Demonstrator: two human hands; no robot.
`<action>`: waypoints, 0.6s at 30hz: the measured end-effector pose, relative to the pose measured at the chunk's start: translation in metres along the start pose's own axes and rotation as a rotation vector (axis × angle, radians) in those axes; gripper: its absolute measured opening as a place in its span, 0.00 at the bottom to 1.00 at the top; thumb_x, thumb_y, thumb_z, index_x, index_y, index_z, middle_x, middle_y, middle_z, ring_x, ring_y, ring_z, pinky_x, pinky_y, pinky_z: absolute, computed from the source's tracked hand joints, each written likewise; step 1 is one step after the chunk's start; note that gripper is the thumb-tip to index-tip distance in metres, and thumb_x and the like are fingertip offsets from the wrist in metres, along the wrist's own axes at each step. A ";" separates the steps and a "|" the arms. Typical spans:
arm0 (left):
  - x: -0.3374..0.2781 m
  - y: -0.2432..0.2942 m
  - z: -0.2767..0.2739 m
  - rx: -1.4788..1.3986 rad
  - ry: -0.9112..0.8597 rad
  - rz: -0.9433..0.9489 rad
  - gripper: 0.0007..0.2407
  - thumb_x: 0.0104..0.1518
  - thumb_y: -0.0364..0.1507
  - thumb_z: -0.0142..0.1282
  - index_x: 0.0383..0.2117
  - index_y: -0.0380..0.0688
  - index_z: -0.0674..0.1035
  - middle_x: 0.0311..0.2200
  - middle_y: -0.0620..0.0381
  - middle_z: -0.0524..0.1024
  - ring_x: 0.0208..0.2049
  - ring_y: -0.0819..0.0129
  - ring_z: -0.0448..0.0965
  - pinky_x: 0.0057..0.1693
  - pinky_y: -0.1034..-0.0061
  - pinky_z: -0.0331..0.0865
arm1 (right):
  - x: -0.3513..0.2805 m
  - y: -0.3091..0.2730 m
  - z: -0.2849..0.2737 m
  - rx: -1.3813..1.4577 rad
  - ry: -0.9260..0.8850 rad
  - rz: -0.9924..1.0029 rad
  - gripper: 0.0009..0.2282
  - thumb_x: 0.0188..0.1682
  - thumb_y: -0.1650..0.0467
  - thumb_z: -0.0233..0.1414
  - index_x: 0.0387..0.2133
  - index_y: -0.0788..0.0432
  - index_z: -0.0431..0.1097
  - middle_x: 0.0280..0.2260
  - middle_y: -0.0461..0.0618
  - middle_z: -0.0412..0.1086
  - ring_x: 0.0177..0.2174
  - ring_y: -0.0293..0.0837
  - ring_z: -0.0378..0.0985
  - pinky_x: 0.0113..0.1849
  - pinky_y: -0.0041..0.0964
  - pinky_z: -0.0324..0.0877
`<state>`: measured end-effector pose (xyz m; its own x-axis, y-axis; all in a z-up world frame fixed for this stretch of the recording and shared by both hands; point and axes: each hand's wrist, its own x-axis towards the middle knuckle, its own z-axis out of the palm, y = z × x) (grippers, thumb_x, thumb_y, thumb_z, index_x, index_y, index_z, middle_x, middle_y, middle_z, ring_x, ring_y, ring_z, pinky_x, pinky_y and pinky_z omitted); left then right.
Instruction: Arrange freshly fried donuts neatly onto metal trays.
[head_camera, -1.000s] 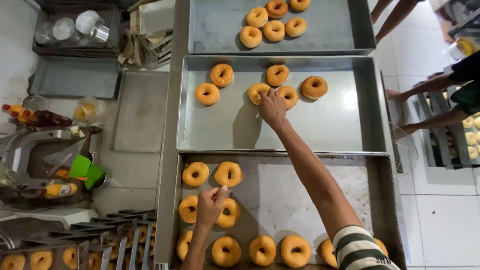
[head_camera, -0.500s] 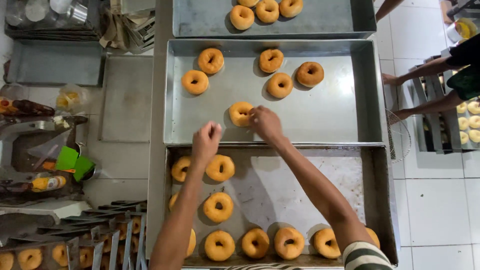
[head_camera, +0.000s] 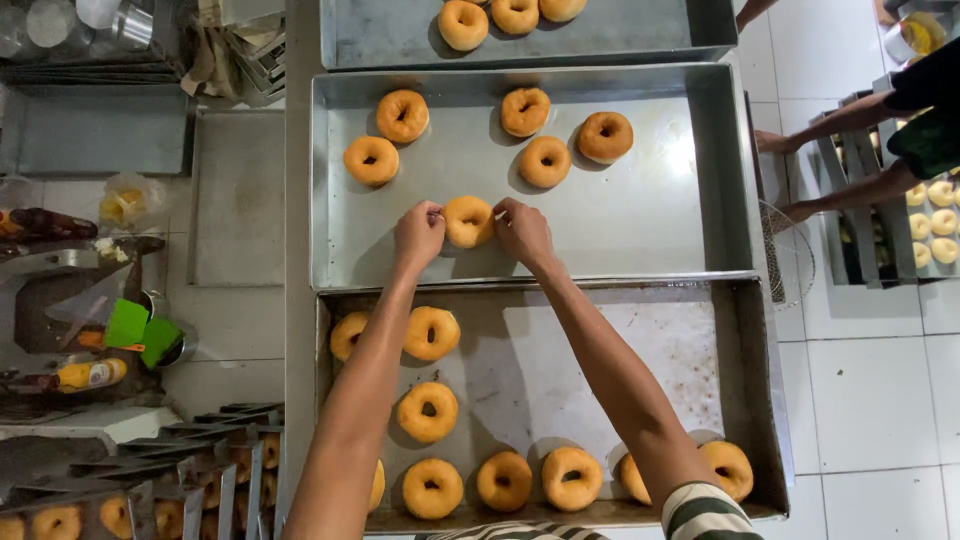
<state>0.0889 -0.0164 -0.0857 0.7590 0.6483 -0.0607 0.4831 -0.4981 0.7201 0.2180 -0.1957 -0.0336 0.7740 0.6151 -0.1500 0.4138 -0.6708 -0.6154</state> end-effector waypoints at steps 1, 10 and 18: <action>-0.007 0.008 -0.008 -0.059 0.033 0.004 0.08 0.58 0.28 0.56 0.40 0.42 0.82 0.36 0.48 0.83 0.39 0.53 0.84 0.47 0.61 0.75 | -0.006 -0.003 -0.004 0.160 -0.014 -0.009 0.09 0.48 0.70 0.54 0.41 0.56 0.77 0.31 0.57 0.79 0.33 0.54 0.83 0.37 0.47 0.75; -0.133 0.078 -0.069 -0.280 0.100 0.083 0.08 0.60 0.28 0.57 0.42 0.39 0.78 0.35 0.51 0.82 0.36 0.60 0.84 0.44 0.67 0.76 | -0.112 -0.008 -0.043 0.545 0.043 -0.179 0.14 0.53 0.76 0.53 0.53 0.60 0.67 0.32 0.50 0.75 0.33 0.38 0.80 0.37 0.33 0.76; -0.258 -0.005 0.025 -0.457 -0.060 -0.019 0.08 0.59 0.28 0.58 0.41 0.40 0.78 0.32 0.51 0.83 0.34 0.61 0.85 0.44 0.69 0.77 | -0.228 0.069 0.009 0.555 -0.072 0.002 0.16 0.50 0.75 0.53 0.52 0.60 0.68 0.30 0.49 0.76 0.32 0.38 0.81 0.35 0.33 0.75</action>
<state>-0.0985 -0.1953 -0.0907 0.7826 0.6133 -0.1069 0.2650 -0.1727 0.9487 0.0662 -0.3782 -0.0486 0.7318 0.6540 -0.1918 0.0833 -0.3651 -0.9272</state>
